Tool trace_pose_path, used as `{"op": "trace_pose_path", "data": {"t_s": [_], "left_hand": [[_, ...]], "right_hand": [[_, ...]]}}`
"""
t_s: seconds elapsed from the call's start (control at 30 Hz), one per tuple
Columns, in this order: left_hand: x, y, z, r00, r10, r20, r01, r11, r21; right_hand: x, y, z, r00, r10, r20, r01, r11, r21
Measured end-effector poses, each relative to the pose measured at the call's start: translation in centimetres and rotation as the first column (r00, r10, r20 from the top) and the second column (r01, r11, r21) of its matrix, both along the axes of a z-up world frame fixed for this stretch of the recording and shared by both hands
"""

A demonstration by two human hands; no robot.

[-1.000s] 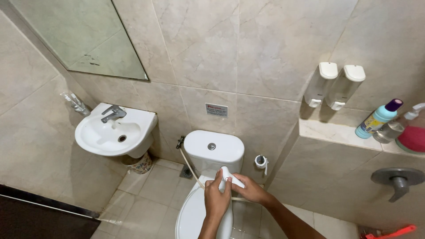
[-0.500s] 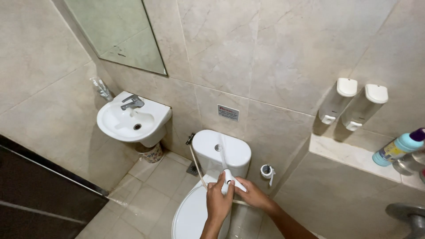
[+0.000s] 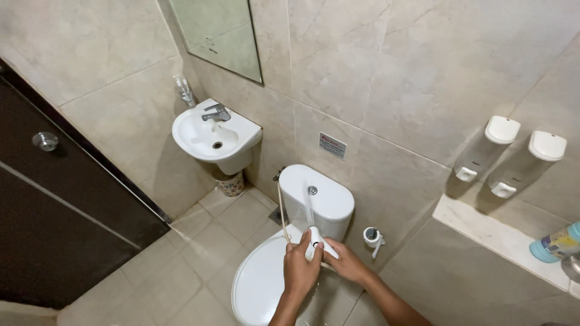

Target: The person uses a handheld bidet sprayer to wash the floor and the toilet bowl in a bathroom. They direct the water stream across the tiled floor and into the toilet basin, moving the sprayer around to cover different areas.

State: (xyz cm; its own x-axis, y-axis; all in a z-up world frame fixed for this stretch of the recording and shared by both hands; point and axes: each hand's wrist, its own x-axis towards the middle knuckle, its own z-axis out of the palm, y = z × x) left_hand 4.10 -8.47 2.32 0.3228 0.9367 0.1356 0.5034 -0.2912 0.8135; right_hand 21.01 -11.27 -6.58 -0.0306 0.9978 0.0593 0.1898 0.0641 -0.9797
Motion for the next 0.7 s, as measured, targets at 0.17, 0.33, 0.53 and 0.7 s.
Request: {"op": "trace_pose_path", "data": {"t_s": [0.17,0.33,0.53,0.7], "left_hand": [[0.5,-1.8,0.5,1.0,0.026,-0.015,-0.025,0.996,0.08],[0.9,-3.2,-0.2,0.999,0.038,-0.023,-0.036,0.997,0.064],[1.6,-4.9,-0.3,1.0,0.021,-0.018,-0.02,0.998,0.057],[2.4,-6.5,0.1,0.997,0.006,-0.074,-0.006,1.0,-0.006]], "right_hand": [[0.7,-0.8,-1.4,1.0,-0.012,-0.007,0.011,0.999,-0.032],[1.2,-1.8,-2.0,1.0,-0.005,0.027,0.006,0.999,-0.036],[1.5,-4.0,-1.6,0.999,-0.02,0.031,0.022,0.997,-0.069],[2.0,-6.2,-1.8,0.997,-0.071,0.011,0.072,0.988,-0.134]]}}
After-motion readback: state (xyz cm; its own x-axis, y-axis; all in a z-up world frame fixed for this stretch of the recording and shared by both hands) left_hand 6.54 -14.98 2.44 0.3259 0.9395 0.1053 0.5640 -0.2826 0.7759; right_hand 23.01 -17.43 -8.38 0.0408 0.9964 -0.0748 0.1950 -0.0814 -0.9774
